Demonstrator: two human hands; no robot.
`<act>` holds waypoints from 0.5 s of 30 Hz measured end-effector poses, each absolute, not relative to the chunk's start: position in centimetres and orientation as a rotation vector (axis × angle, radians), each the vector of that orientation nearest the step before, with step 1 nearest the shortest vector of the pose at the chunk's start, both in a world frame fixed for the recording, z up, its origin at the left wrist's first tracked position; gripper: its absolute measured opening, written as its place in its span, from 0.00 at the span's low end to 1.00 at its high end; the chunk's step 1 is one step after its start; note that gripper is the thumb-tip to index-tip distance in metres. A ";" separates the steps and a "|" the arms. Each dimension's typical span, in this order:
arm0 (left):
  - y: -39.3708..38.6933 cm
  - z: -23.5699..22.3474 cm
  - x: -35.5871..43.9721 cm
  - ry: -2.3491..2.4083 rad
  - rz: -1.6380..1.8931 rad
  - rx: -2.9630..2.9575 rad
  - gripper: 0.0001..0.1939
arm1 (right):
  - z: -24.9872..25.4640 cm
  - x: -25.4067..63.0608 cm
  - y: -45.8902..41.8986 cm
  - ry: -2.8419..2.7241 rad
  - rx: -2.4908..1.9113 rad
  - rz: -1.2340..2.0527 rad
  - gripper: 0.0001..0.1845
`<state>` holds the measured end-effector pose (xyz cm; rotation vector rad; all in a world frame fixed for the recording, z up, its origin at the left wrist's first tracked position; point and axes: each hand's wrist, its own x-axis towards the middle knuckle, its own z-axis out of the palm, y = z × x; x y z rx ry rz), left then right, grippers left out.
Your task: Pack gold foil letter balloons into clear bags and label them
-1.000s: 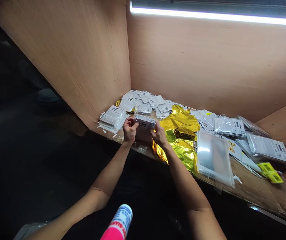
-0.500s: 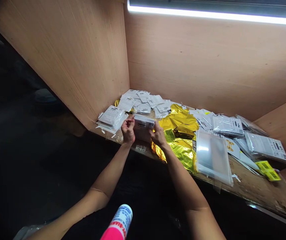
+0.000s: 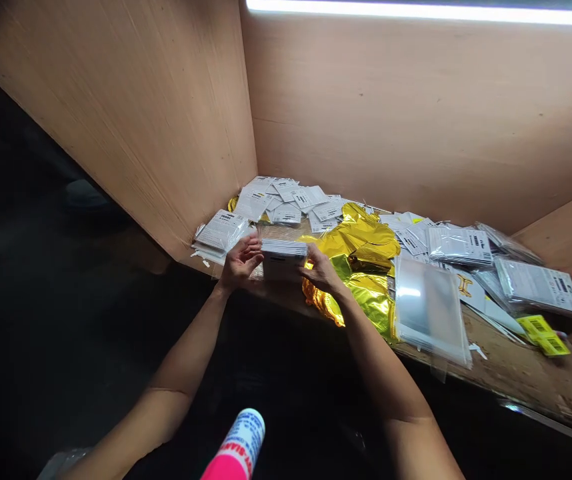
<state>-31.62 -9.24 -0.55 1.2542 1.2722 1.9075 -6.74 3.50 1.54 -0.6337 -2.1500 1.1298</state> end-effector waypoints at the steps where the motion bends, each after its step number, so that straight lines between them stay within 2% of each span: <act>1: -9.4 -0.7 -31.7 1.326 1.887 1.286 0.30 | 1.8 -6.7 3.5 -2.171 -0.610 1.129 0.26; 3: -9.8 -1.1 -31.7 1.399 1.825 1.329 0.24 | 2.1 -6.5 3.5 -2.215 -0.575 1.128 0.25; 5: -10.1 -1.6 -31.5 1.399 1.746 1.359 0.23 | 2.0 -6.4 3.7 -2.276 -0.586 1.080 0.23; 9: -10.6 -1.6 -31.5 1.332 1.730 1.330 0.35 | 0.6 -6.2 3.9 -2.417 -0.635 0.992 0.12; 11: -10.7 -0.9 -31.6 1.345 1.678 1.363 0.34 | 0.3 -5.9 4.0 -2.500 -0.730 0.849 0.08; 13: -10.6 0.0 -31.8 1.374 1.614 1.419 0.29 | 0.7 -5.5 4.2 -2.568 -0.784 0.732 0.10; 15: -10.6 0.9 -31.8 1.357 1.629 1.437 0.31 | 1.7 -4.9 4.4 -2.560 -0.729 0.762 0.17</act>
